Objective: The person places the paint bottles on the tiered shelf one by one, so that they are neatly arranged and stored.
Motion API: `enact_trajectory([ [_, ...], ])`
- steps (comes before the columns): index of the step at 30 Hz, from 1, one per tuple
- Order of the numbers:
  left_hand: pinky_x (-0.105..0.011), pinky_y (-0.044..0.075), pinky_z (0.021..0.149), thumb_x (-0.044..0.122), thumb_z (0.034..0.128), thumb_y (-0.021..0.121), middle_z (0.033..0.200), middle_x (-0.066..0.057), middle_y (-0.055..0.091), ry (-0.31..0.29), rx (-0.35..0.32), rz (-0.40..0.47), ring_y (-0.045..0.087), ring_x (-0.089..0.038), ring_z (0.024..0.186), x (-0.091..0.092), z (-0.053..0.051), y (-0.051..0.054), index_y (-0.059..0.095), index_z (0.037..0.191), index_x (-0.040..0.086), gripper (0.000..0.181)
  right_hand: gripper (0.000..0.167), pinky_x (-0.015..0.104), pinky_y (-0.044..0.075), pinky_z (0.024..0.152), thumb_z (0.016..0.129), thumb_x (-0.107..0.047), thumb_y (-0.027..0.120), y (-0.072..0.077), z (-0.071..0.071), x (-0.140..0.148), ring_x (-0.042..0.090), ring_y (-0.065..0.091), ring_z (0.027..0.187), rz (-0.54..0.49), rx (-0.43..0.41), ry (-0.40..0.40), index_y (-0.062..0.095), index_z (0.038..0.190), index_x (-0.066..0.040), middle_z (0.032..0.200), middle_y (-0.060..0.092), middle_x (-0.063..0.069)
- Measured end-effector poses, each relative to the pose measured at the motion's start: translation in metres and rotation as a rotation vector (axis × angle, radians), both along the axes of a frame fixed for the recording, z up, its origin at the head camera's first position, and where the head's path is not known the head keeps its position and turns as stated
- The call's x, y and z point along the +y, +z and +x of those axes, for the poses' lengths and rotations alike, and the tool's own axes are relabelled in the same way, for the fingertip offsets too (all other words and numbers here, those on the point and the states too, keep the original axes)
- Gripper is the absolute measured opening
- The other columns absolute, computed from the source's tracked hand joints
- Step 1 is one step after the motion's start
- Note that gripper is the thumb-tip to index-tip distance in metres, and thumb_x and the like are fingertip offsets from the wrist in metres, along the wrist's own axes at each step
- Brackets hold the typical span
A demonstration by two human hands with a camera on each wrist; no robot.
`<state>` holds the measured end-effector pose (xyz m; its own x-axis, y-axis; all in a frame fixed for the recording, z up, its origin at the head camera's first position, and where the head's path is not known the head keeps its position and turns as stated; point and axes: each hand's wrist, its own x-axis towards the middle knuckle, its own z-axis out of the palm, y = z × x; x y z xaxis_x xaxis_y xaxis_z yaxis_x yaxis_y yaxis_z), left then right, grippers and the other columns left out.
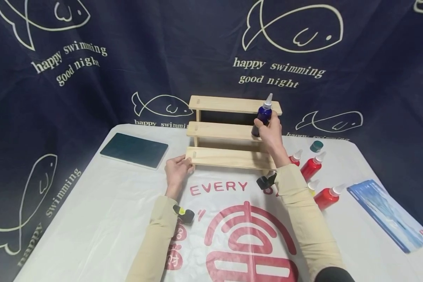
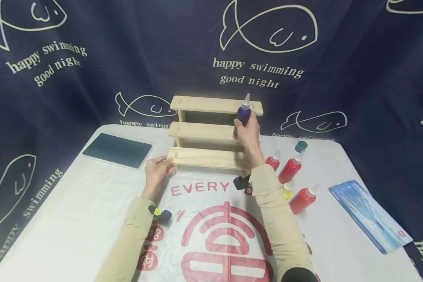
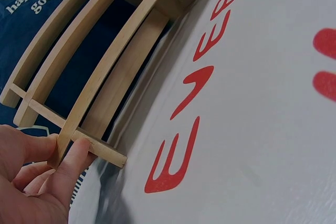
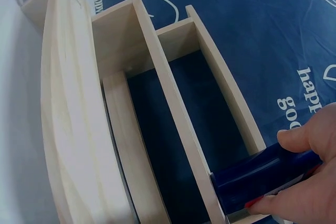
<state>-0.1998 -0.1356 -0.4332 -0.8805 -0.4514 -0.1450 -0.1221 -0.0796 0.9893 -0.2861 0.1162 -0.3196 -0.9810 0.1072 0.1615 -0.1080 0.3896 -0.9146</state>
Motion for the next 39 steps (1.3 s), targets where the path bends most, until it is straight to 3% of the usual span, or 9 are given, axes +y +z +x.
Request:
enact_trajectory([
  [8,-0.028,0.064,0.069,0.002,0.0900,0.066,0.107,-0.029,0.067,0.000,0.002,0.001,0.072,-0.033,0.089,0.001,0.000,-0.001,0.063,0.120,-0.011,0.032,0.050,0.037,0.039,0.116,0.097,-0.010,0.059,-0.002,-0.003,0.002,0.029,0.047,0.132,-0.013,-0.016,-0.007,0.039,0.141,0.001,0.141,0.051,0.022],
  [16,-0.027,0.064,0.068,0.003,0.0900,0.067,0.108,-0.028,0.067,-0.001,0.004,-0.014,0.073,-0.030,0.086,0.003,0.000,-0.002,0.064,0.120,-0.009,0.032,0.054,0.040,0.041,0.114,0.095,-0.015,0.063,-0.002,-0.001,0.008,0.033,0.050,0.129,0.042,0.003,-0.006,0.040,0.141,0.001,0.137,0.054,0.024],
  [22,-0.027,0.064,0.069,0.004,0.0911,0.066,0.109,-0.028,0.067,-0.010,-0.013,-0.011,0.072,-0.032,0.088,0.002,0.002,0.000,0.063,0.121,-0.009,0.033,0.072,0.041,0.038,0.116,0.093,-0.022,0.065,0.005,0.006,0.014,0.034,0.046,0.133,0.082,-0.029,0.026,0.024,0.149,0.000,0.143,0.047,0.025],
  [29,-0.026,0.063,0.070,0.005,0.0909,0.066,0.110,-0.027,0.067,-0.003,-0.021,-0.033,0.072,-0.030,0.090,0.000,0.004,0.000,0.063,0.122,-0.008,0.034,0.089,0.053,0.030,0.119,0.096,-0.035,0.061,0.031,0.036,0.024,0.040,0.030,0.142,0.196,-0.073,0.111,0.004,0.155,-0.003,0.155,0.027,0.028],
  [34,-0.023,0.063,0.068,0.005,0.0908,0.066,0.112,-0.027,0.066,-0.016,-0.027,-0.020,0.072,-0.028,0.090,0.000,0.003,-0.003,0.063,0.122,-0.008,0.034,0.086,0.055,0.026,0.120,0.096,-0.038,0.060,0.048,0.062,0.042,0.039,0.024,0.145,0.238,-0.038,0.179,0.007,0.155,-0.005,0.156,0.023,0.027],
  [39,-0.022,0.063,0.067,0.004,0.0905,0.066,0.113,-0.027,0.066,-0.019,-0.025,-0.004,0.072,-0.029,0.091,-0.001,0.002,-0.001,0.062,0.123,-0.008,0.035,0.082,0.048,0.021,0.124,0.096,-0.031,0.063,0.061,0.088,0.061,0.032,0.025,0.146,0.189,0.007,0.233,0.012,0.156,-0.008,0.157,0.027,0.021],
])
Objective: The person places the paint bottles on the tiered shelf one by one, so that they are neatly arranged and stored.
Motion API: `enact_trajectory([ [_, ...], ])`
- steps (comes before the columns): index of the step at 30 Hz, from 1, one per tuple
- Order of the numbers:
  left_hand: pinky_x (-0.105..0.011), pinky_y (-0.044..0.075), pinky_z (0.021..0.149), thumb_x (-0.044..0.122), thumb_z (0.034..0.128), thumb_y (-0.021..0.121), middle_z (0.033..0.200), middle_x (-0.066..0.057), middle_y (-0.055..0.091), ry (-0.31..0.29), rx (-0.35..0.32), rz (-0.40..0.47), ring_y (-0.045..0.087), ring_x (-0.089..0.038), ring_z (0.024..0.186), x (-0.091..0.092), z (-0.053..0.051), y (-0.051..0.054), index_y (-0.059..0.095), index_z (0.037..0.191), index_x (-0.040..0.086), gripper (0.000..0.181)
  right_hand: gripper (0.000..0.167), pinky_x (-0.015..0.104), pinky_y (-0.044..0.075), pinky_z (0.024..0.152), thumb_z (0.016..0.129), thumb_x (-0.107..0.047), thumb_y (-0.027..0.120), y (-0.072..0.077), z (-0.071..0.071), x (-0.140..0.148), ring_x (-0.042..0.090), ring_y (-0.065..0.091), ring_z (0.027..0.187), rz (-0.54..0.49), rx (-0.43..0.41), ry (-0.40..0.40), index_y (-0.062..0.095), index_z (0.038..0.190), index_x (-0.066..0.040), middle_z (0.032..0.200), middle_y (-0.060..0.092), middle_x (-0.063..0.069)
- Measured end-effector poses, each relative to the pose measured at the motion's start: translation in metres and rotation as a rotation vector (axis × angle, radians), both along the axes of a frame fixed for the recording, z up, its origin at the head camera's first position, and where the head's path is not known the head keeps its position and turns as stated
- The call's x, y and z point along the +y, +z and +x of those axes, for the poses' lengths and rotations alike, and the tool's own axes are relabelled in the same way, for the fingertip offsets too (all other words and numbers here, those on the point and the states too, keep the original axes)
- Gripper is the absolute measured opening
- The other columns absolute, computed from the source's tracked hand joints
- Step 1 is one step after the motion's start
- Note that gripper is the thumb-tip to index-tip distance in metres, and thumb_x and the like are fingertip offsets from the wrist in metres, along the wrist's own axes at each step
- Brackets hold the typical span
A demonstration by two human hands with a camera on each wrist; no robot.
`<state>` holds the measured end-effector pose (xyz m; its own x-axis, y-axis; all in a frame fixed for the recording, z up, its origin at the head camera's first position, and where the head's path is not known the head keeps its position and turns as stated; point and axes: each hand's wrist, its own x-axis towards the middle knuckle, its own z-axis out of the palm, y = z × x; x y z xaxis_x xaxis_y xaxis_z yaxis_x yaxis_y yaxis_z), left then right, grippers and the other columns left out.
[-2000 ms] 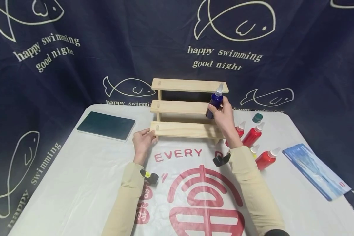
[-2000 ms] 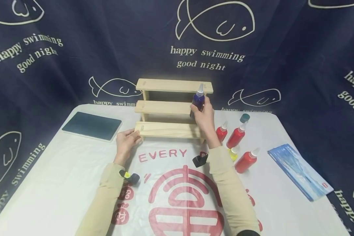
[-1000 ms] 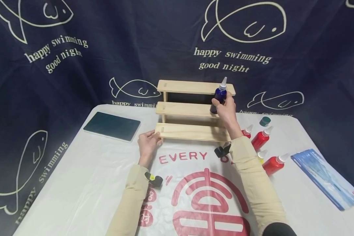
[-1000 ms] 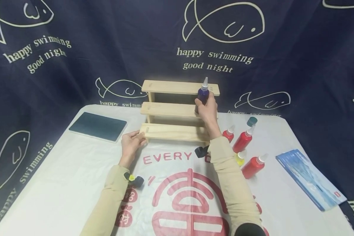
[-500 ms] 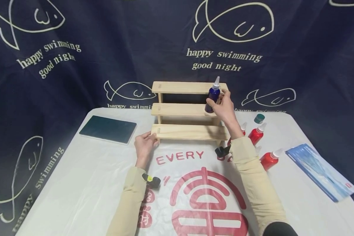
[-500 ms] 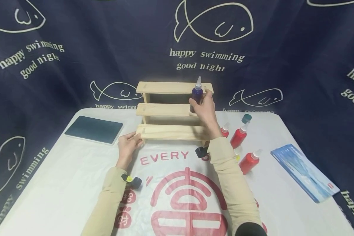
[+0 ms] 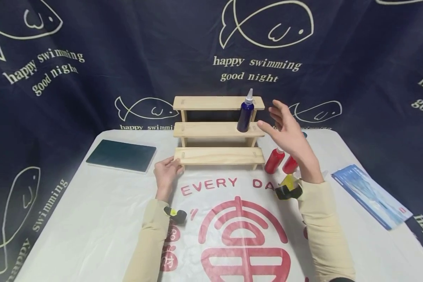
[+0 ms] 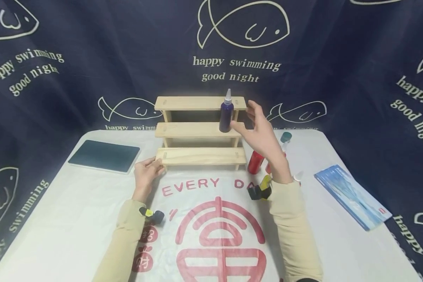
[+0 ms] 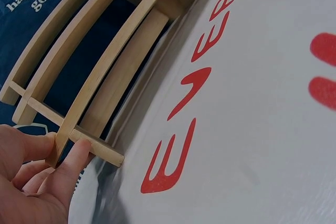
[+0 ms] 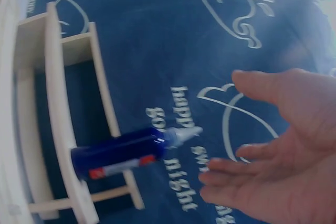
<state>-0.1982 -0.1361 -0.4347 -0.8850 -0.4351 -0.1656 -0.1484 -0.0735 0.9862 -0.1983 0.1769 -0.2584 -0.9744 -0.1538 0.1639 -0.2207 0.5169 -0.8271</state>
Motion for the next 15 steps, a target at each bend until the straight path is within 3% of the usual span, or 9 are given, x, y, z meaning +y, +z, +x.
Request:
enact_trajectory([
  [4,-0.022,0.063,0.067,0.005,0.0908,0.066,0.113,-0.027,0.066,0.002,-0.013,0.000,0.073,-0.024,0.087,-0.002,0.001,0.001,0.061,0.124,-0.007,0.036,0.079,0.045,0.020,0.125,0.095,-0.024,0.066,0.006,0.014,0.015,0.028,0.027,0.146,-0.017,0.022,0.022,0.018,0.156,-0.012,0.156,0.032,0.016],
  [9,-0.021,0.062,0.067,0.006,0.0915,0.066,0.113,-0.026,0.067,0.000,-0.029,-0.010,0.074,-0.018,0.082,-0.002,0.001,0.002,0.062,0.125,-0.006,0.036,0.077,0.043,0.025,0.123,0.093,-0.019,0.068,0.005,0.030,0.040,0.028,0.031,0.144,0.040,0.061,0.047,0.023,0.155,-0.014,0.155,0.036,0.013],
  [15,-0.020,0.062,0.068,0.007,0.0921,0.065,0.112,-0.025,0.068,-0.010,-0.033,-0.017,0.074,-0.017,0.081,-0.001,0.002,0.002,0.061,0.126,-0.006,0.037,0.078,0.005,0.028,0.111,0.089,-0.011,0.071,-0.005,0.046,0.073,0.028,0.034,0.142,0.150,0.101,0.071,0.027,0.153,-0.014,0.152,0.039,0.014],
])
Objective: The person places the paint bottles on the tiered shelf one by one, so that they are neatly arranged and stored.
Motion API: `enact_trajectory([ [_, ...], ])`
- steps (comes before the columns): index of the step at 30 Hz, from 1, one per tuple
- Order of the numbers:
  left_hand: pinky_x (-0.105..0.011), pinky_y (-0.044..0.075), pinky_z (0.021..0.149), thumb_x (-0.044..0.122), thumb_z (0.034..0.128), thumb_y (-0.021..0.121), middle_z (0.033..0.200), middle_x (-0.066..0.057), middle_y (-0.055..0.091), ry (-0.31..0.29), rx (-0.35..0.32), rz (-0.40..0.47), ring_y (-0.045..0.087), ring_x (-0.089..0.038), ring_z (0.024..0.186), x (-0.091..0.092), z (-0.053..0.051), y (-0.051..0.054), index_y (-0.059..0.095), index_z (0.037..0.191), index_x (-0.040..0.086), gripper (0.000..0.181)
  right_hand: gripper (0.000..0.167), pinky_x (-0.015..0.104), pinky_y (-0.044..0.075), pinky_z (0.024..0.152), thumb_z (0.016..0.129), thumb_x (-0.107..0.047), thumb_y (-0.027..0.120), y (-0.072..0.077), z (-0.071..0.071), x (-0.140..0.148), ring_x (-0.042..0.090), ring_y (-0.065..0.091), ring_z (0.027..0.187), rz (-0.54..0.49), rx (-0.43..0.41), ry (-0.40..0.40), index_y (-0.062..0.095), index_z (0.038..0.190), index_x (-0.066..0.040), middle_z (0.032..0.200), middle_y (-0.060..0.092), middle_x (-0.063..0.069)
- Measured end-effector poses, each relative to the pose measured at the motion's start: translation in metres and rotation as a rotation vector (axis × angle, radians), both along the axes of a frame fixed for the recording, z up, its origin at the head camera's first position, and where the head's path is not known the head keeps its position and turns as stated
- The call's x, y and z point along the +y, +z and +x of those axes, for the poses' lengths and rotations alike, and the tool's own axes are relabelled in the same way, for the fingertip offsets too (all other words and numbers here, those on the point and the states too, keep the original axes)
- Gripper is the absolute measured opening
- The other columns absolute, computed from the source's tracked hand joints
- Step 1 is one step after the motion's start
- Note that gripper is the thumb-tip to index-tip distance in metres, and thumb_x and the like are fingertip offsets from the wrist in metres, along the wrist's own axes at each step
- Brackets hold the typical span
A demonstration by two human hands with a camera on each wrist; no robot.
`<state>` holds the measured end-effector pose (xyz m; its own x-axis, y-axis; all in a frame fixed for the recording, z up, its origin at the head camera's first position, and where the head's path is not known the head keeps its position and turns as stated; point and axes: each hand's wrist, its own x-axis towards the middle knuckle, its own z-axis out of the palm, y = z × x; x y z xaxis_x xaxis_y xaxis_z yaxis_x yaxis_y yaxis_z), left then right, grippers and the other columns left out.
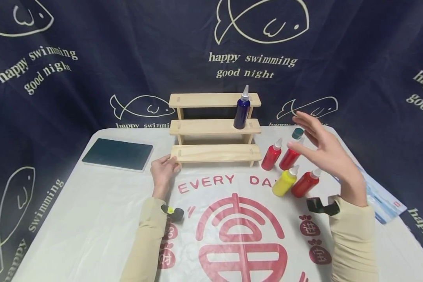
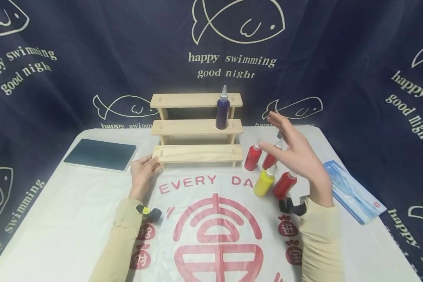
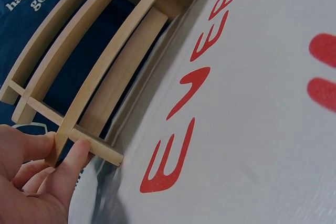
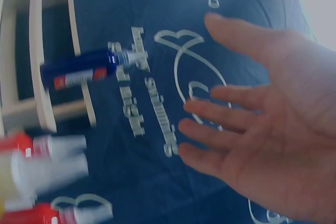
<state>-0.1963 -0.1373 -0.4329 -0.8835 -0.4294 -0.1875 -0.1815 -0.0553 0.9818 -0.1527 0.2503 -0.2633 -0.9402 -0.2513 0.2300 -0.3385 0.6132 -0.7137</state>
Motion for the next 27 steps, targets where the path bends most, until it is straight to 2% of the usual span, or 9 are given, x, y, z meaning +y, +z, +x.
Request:
enact_trajectory([
  [2,-0.020,0.062,0.067,0.007,0.0922,0.065,0.113,-0.026,0.067,-0.002,-0.005,-0.004,0.074,-0.018,0.083,-0.001,0.000,0.000,0.060,0.126,-0.006,0.037,0.080,-0.002,0.027,0.106,0.088,-0.011,0.073,-0.004,0.003,0.009,0.027,0.034,0.141,0.017,-0.016,-0.007,0.027,0.153,-0.016,0.152,0.038,0.013],
  [5,-0.020,0.062,0.067,0.008,0.0922,0.066,0.114,-0.025,0.067,0.005,-0.012,-0.012,0.073,-0.022,0.088,-0.003,-0.001,0.002,0.061,0.126,-0.005,0.036,0.082,-0.004,0.028,0.104,0.088,-0.011,0.073,-0.012,0.006,0.019,0.026,0.034,0.142,0.024,-0.033,-0.012,0.026,0.154,-0.017,0.153,0.037,0.013],
  [11,-0.020,0.062,0.068,0.007,0.0922,0.065,0.116,-0.024,0.066,0.013,-0.007,-0.002,0.070,-0.030,0.097,-0.005,0.000,0.003,0.061,0.126,-0.005,0.036,0.082,0.001,0.035,0.104,0.085,-0.001,0.073,-0.027,0.009,0.041,0.002,0.041,0.134,-0.048,-0.022,0.000,0.029,0.152,-0.016,0.150,0.040,0.013],
  [14,-0.019,0.062,0.069,0.007,0.0925,0.065,0.116,-0.025,0.066,0.011,-0.011,-0.005,0.070,-0.031,0.098,-0.005,0.000,0.003,0.061,0.126,-0.005,0.036,0.084,0.003,0.039,0.103,0.083,0.008,0.071,-0.037,0.010,0.057,-0.005,0.043,0.129,-0.114,-0.038,0.043,0.030,0.152,-0.014,0.147,0.044,0.006],
  [19,-0.019,0.062,0.069,0.007,0.0926,0.065,0.117,-0.025,0.066,0.010,-0.019,-0.009,0.070,-0.031,0.099,-0.003,0.001,0.004,0.061,0.126,-0.005,0.036,0.083,0.005,0.044,0.099,0.081,0.016,0.068,-0.060,0.008,0.083,-0.007,0.046,0.127,-0.188,-0.119,0.175,0.031,0.151,-0.009,0.140,0.049,-0.013],
  [22,-0.018,0.062,0.069,0.007,0.0928,0.065,0.116,-0.024,0.066,0.008,-0.021,-0.016,0.070,-0.031,0.098,-0.002,0.001,0.004,0.061,0.127,-0.005,0.036,0.082,0.006,0.045,0.098,0.082,0.017,0.065,-0.075,0.005,0.093,-0.006,0.046,0.128,-0.219,-0.184,0.246,0.029,0.152,-0.008,0.141,0.049,-0.014],
  [25,-0.018,0.062,0.069,0.008,0.0926,0.065,0.115,-0.024,0.067,0.007,-0.023,-0.019,0.070,-0.030,0.098,0.000,0.001,0.004,0.061,0.126,-0.004,0.036,0.080,0.006,0.044,0.098,0.084,0.015,0.063,-0.089,0.003,0.101,-0.003,0.046,0.128,-0.228,-0.231,0.265,0.029,0.152,-0.008,0.142,0.049,-0.012],
  [27,-0.018,0.062,0.069,0.007,0.0927,0.065,0.116,-0.025,0.067,0.003,-0.025,-0.020,0.070,-0.031,0.098,0.001,0.001,0.004,0.061,0.126,-0.005,0.036,0.079,0.006,0.044,0.095,0.084,0.012,0.065,-0.097,0.004,0.105,0.000,0.048,0.127,-0.203,-0.248,0.251,0.031,0.151,-0.009,0.140,0.051,-0.013],
])
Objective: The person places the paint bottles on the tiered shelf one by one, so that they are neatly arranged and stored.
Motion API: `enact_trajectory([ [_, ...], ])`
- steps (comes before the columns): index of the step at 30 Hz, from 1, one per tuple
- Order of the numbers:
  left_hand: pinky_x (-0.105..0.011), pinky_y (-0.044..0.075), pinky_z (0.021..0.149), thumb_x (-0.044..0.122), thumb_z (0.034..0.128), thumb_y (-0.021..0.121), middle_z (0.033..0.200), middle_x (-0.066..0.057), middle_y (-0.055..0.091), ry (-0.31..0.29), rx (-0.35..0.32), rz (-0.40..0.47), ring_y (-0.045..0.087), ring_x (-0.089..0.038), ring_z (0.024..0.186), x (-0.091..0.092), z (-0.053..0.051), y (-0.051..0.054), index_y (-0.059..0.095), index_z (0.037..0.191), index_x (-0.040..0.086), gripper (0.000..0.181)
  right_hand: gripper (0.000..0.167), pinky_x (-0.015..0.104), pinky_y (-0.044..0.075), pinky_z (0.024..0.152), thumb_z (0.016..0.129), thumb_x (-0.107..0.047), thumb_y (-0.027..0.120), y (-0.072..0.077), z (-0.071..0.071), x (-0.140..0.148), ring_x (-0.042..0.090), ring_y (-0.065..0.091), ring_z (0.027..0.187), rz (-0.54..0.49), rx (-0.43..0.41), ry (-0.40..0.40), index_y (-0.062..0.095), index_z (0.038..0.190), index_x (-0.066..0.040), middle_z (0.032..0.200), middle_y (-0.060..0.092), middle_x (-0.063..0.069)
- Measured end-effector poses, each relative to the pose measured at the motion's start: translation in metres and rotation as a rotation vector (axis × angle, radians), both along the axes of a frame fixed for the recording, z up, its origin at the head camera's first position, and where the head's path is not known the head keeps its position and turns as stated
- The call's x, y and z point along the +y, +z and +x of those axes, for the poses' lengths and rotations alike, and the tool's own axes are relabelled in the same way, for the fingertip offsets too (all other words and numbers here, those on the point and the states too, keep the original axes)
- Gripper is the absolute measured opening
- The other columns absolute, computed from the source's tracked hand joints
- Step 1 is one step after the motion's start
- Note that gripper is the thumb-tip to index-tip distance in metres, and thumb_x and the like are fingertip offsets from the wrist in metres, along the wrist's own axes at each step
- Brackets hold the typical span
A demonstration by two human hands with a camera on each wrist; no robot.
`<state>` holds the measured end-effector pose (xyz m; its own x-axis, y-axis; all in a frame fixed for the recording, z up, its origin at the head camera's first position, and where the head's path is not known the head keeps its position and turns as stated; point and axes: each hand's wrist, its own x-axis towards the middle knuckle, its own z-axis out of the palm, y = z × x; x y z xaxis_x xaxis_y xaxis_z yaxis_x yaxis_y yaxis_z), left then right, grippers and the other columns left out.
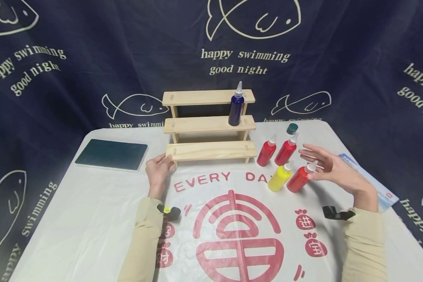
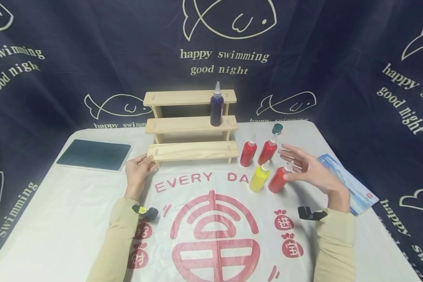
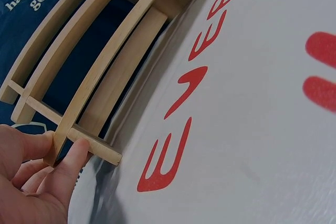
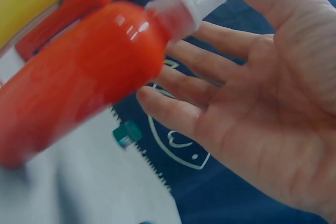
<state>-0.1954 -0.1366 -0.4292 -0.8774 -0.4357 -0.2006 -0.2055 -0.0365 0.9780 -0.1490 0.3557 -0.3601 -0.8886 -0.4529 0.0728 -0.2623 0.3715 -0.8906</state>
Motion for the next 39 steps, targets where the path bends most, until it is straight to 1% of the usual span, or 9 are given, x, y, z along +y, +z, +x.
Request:
enact_trajectory([
  [4,-0.019,0.062,0.069,0.007,0.0926,0.065,0.116,-0.025,0.066,0.001,0.007,0.007,0.070,-0.031,0.099,-0.001,0.000,0.000,0.061,0.126,-0.005,0.036,0.072,0.017,0.049,0.084,0.084,0.001,0.070,-0.013,-0.003,0.005,0.007,0.052,0.116,0.104,-0.027,-0.009,0.038,0.148,-0.010,0.133,0.055,-0.014],
  [6,-0.019,0.062,0.069,0.007,0.0926,0.065,0.115,-0.025,0.067,0.002,0.009,0.009,0.070,-0.031,0.098,-0.001,0.000,0.000,0.061,0.126,-0.005,0.036,0.069,0.019,0.054,0.082,0.085,-0.001,0.070,-0.020,-0.005,0.008,0.006,0.053,0.113,0.119,-0.076,0.014,0.040,0.147,-0.009,0.134,0.057,-0.009],
  [10,-0.018,0.062,0.068,0.007,0.0925,0.065,0.115,-0.026,0.066,0.009,0.013,0.015,0.070,-0.032,0.098,-0.001,-0.001,-0.001,0.061,0.126,-0.006,0.036,0.064,0.025,0.059,0.086,0.087,0.004,0.065,-0.037,-0.008,0.014,0.004,0.055,0.116,0.033,-0.191,0.096,0.040,0.145,-0.005,0.135,0.058,-0.006],
  [13,-0.018,0.062,0.068,0.007,0.0920,0.066,0.114,-0.026,0.067,0.013,0.015,0.021,0.071,-0.029,0.095,-0.001,-0.001,-0.001,0.061,0.125,-0.006,0.036,0.058,0.023,0.059,0.085,0.087,0.010,0.061,-0.046,-0.010,0.017,0.005,0.060,0.113,-0.048,-0.227,0.140,0.043,0.141,0.002,0.131,0.062,-0.007],
  [16,-0.019,0.062,0.067,0.007,0.0913,0.066,0.113,-0.026,0.067,0.018,0.019,0.024,0.072,-0.026,0.091,0.000,-0.002,-0.002,0.062,0.124,-0.006,0.035,0.051,0.020,0.058,0.078,0.086,0.011,0.064,-0.052,-0.011,0.016,0.006,0.065,0.101,-0.056,-0.234,0.115,0.050,0.134,0.006,0.122,0.068,-0.002],
  [19,-0.019,0.062,0.067,0.006,0.0909,0.067,0.113,-0.026,0.067,0.025,0.023,0.026,0.072,-0.027,0.091,0.000,-0.002,-0.002,0.062,0.124,-0.006,0.036,0.045,0.021,0.055,0.072,0.086,0.004,0.068,-0.057,-0.011,0.014,0.009,0.064,0.090,0.014,-0.236,0.053,0.055,0.128,0.006,0.112,0.072,-0.001],
  [25,-0.019,0.062,0.067,0.006,0.0912,0.066,0.114,-0.027,0.067,0.021,0.022,0.029,0.071,-0.031,0.095,0.001,-0.003,-0.004,0.061,0.125,-0.006,0.037,0.041,0.025,0.051,0.070,0.087,-0.006,0.071,-0.061,-0.009,0.012,0.014,0.061,0.085,0.123,-0.253,-0.028,0.059,0.124,0.005,0.104,0.072,-0.001],
  [33,-0.020,0.062,0.068,0.007,0.0913,0.067,0.111,-0.026,0.068,0.015,0.032,0.039,0.073,-0.025,0.088,0.000,-0.002,-0.004,0.062,0.124,-0.006,0.035,0.040,0.022,0.057,0.082,0.090,0.004,0.063,-0.059,-0.009,0.015,0.010,0.064,0.098,-0.017,-0.234,0.044,0.054,0.129,0.004,0.114,0.070,0.002],
  [39,-0.020,0.062,0.068,0.007,0.0918,0.066,0.111,-0.026,0.068,0.012,0.029,0.039,0.072,-0.029,0.092,0.000,-0.001,-0.003,0.062,0.125,-0.006,0.036,0.042,0.018,0.056,0.087,0.090,0.008,0.060,-0.043,-0.005,0.019,0.006,0.062,0.110,-0.035,-0.119,0.052,0.052,0.131,0.007,0.123,0.067,0.005],
])
